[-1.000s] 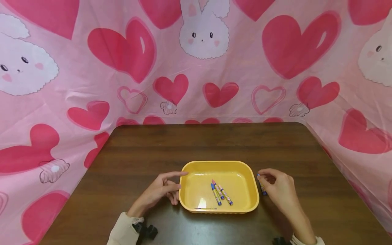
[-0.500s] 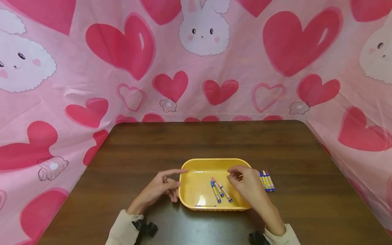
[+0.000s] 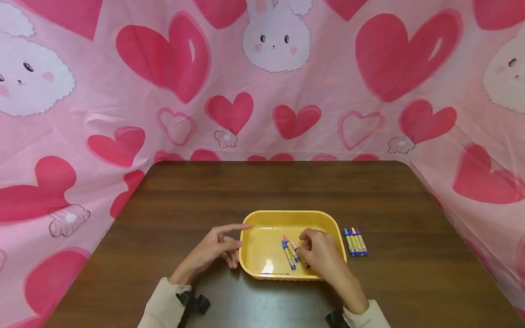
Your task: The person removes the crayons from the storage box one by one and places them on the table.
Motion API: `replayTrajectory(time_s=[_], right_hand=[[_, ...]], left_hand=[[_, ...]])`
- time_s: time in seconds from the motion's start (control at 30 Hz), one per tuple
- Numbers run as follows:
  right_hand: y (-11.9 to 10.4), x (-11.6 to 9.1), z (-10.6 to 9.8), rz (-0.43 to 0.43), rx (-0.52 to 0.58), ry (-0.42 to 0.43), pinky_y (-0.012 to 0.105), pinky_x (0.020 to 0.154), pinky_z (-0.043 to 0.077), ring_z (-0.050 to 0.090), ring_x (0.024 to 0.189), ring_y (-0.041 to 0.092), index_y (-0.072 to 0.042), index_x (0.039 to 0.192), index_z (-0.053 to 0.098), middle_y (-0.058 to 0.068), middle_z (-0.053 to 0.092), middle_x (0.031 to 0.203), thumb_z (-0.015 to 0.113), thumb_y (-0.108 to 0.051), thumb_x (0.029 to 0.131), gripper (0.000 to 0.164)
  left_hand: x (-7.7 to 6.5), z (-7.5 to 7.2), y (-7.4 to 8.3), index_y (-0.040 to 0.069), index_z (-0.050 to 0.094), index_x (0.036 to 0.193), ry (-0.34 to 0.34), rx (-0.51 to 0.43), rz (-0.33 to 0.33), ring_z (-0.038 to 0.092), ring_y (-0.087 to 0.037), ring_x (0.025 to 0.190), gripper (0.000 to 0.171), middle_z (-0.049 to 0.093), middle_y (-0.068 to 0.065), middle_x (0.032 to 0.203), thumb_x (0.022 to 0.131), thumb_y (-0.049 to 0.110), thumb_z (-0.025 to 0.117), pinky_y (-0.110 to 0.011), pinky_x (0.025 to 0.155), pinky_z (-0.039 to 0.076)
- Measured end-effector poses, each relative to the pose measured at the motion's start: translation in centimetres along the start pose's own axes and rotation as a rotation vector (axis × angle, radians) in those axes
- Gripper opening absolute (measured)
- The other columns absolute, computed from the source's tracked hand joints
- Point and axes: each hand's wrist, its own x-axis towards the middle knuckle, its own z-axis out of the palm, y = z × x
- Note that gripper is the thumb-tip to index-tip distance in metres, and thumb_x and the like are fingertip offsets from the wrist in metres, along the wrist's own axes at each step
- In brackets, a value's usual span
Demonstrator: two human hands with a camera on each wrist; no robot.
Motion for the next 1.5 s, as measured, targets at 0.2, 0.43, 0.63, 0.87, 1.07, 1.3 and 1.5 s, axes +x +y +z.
replayTrajectory(time_s=[0.2,0.43,0.63,0.87,1.07,1.3,1.5], right_hand=[[-0.02,-0.47,-0.20,0.010,-0.057,-0.125,0.028,0.060,0.041,0.047,0.067,0.012,-0.009,0.080,0.066,-0.003,0.051,0.070,0.079,-0.002,0.073,0.016],[0.10,-0.56,-0.14,0.000,-0.066,-0.147,0.027,0.059,0.039,0.046,0.066,0.012,-0.012,0.074,0.063,-0.004,0.050,0.068,0.076,-0.002,0.070,0.017],[0.16,-0.55,-0.19,0.012,-0.067,-0.158,0.026,0.055,0.037,0.045,0.063,0.012,-0.013,0.070,0.058,-0.005,0.049,0.065,0.073,-0.001,0.069,0.019],[0.04,-0.41,-0.21,0.014,-0.057,-0.141,0.027,0.057,0.039,0.046,0.065,0.013,-0.011,0.072,0.060,-0.003,0.050,0.067,0.071,0.001,0.071,0.017],[-0.23,-0.31,-0.21,0.009,-0.045,-0.107,0.026,0.057,0.039,0.046,0.066,0.013,-0.010,0.078,0.064,-0.003,0.050,0.069,0.074,0.002,0.074,0.015],[-0.31,-0.35,-0.30,-0.008,-0.033,-0.004,0.027,0.062,0.045,0.049,0.068,0.012,-0.005,0.083,0.070,-0.002,0.055,0.073,0.075,0.001,0.075,0.012],[-0.41,-0.50,-0.29,-0.029,-0.027,0.056,0.028,0.063,0.048,0.050,0.068,0.012,-0.004,0.086,0.073,-0.001,0.057,0.073,0.076,0.002,0.075,0.012]], left_hand=[[0.06,0.12,0.03,-0.005,0.042,0.146,0.002,0.001,-0.008,0.068,-0.019,0.057,0.050,0.070,-0.011,0.073,0.099,0.001,0.057,-0.033,0.054,0.059],[-0.02,0.23,0.09,-0.005,0.042,0.147,0.008,0.004,-0.013,0.068,-0.018,0.057,0.052,0.071,-0.010,0.073,0.099,0.004,0.059,-0.032,0.054,0.059],[-0.07,0.30,0.10,-0.006,0.042,0.146,0.006,0.003,-0.010,0.068,-0.019,0.057,0.051,0.071,-0.011,0.073,0.099,0.003,0.058,-0.032,0.054,0.059],[-0.19,0.32,0.16,-0.005,0.043,0.146,0.020,0.010,-0.020,0.068,-0.019,0.057,0.052,0.071,-0.012,0.073,0.099,0.005,0.060,-0.032,0.054,0.059],[-0.38,0.37,0.23,-0.005,0.042,0.147,0.028,0.018,-0.021,0.068,-0.019,0.057,0.050,0.070,-0.012,0.073,0.099,0.001,0.057,-0.032,0.055,0.059],[-0.13,0.32,0.33,-0.006,0.042,0.146,0.016,0.007,-0.002,0.068,-0.019,0.057,0.050,0.070,-0.012,0.073,0.099,0.003,0.057,-0.032,0.055,0.059],[-0.13,0.23,0.04,-0.007,0.040,0.147,0.007,-0.013,0.008,0.068,-0.018,0.057,0.052,0.071,-0.012,0.073,0.099,0.003,0.058,-0.031,0.055,0.059]])
